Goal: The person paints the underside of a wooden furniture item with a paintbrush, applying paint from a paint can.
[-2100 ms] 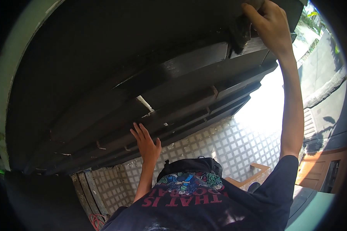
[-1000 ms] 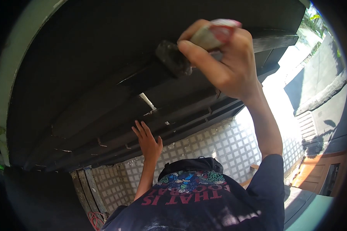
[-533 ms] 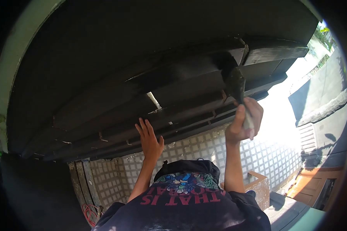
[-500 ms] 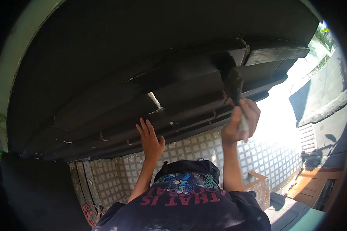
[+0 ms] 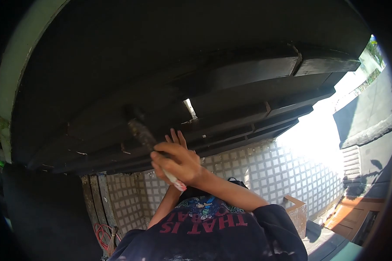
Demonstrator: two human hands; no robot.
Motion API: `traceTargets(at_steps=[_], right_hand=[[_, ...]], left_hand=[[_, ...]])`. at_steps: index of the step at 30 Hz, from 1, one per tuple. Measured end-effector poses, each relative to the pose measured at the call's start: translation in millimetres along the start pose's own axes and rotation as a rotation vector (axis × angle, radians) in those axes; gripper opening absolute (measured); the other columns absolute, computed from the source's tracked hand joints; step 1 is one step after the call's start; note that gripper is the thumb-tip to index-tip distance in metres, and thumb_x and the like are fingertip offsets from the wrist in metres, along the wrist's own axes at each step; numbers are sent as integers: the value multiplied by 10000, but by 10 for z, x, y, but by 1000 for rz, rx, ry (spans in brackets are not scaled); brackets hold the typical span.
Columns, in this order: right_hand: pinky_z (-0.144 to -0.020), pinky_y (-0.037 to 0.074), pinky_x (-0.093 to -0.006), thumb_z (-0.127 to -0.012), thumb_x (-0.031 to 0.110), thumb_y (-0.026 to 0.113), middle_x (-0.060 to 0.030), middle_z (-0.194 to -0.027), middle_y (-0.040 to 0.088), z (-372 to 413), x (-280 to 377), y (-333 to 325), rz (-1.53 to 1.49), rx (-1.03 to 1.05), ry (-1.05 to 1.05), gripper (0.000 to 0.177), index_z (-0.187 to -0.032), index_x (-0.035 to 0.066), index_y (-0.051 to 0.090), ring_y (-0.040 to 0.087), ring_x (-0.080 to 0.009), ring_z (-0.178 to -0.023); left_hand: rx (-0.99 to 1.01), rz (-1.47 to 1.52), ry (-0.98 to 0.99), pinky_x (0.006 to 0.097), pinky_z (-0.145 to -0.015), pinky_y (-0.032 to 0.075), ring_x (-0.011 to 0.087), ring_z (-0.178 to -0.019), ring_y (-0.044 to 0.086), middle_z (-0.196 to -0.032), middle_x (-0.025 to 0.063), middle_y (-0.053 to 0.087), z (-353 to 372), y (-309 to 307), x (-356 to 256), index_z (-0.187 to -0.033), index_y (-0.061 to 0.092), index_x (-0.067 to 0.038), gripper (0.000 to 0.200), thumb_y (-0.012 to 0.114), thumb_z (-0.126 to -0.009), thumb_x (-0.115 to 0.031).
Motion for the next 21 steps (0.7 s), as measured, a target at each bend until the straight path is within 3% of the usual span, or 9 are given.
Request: traceTargets(at_steps=[1,3,5,6,7,13,16,20,21], right_hand=[[-700,601,-302,-793,74,806,-185,-1092,681,-28,27,32,-17,53,-19,245,-1022,40,728,705,-246,-878],[-729,602,-305,-763,83,831,-181,-1098,695,-92,41,38,-51,144,-65,290,-1033,37,737,714,-254,-916],[-759,599,-321,-789,88,816,-183,-1077,698,-73,-115,-95,-63,105,-99,277,-1042,22,724,711,-264,-930],[-766,608,-337,-802,89,811,-170,-1048,703,-83,-253,-252,-35,16,-12,264,-1046,35,727,719,-275,-918],[-773,616,-352,-816,89,806,-156,-1019,707,-73,-375,-425,-4,-73,75,251,-1050,47,729,726,-286,-907],[-740,585,-337,-895,97,727,-175,-977,717,6,-611,-1189,303,-226,62,195,-1047,-25,713,719,-277,-874],[-754,567,-337,-912,89,693,-177,-976,730,32,-687,-1468,402,-270,144,217,-1069,-59,711,714,-274,-868],[-769,560,-328,-954,79,633,-163,-986,734,92,-530,-1842,406,-533,441,255,-1141,-77,706,708,-235,-894],[-772,560,-336,-969,60,621,-172,-988,731,42,-467,-1850,493,-572,396,247,-1152,-86,699,712,-247,-888]], left_hand=[[-23,-19,29,493,-1231,208,463,-1541,121,-1683,234,94,15,-156,-77,-1621,122,-31,897,586,-928,-363],[-44,21,68,491,-1230,210,458,-1542,124,-1684,231,96,32,-161,-48,-1622,122,-34,896,584,-929,-363],[-40,143,76,530,-1159,340,492,-1526,140,-1676,233,114,51,192,167,-1605,198,-36,922,694,-872,-293],[-36,205,77,550,-1123,405,508,-1517,149,-1671,234,124,71,274,218,-1597,235,-36,938,749,-844,-257],[107,21,0,548,-1115,414,509,-1515,157,-1666,251,123,-45,203,148,-1592,211,1,947,742,-841,-223],[85,56,15,545,-1050,492,554,-1503,128,-1652,296,96,-31,74,122,-1578,193,41,967,752,-822,-185],[96,78,26,551,-1057,484,553,-1504,125,-1653,294,96,-26,57,133,-1577,193,44,960,746,-826,-185],[106,68,43,547,-1067,482,555,-1505,115,-1652,296,94,-31,50,157,-1576,195,47,955,742,-830,-190],[102,71,46,547,-1070,481,553,-1506,113,-1652,297,94,-30,60,161,-1576,196,47,953,741,-832,-192]])
Point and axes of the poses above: each hand's wrist, its own z-axis away from the middle knuckle, its own y-axis out of the palm, x = y × z, the point moved 5 cm from there along -z, towards the middle knuckle
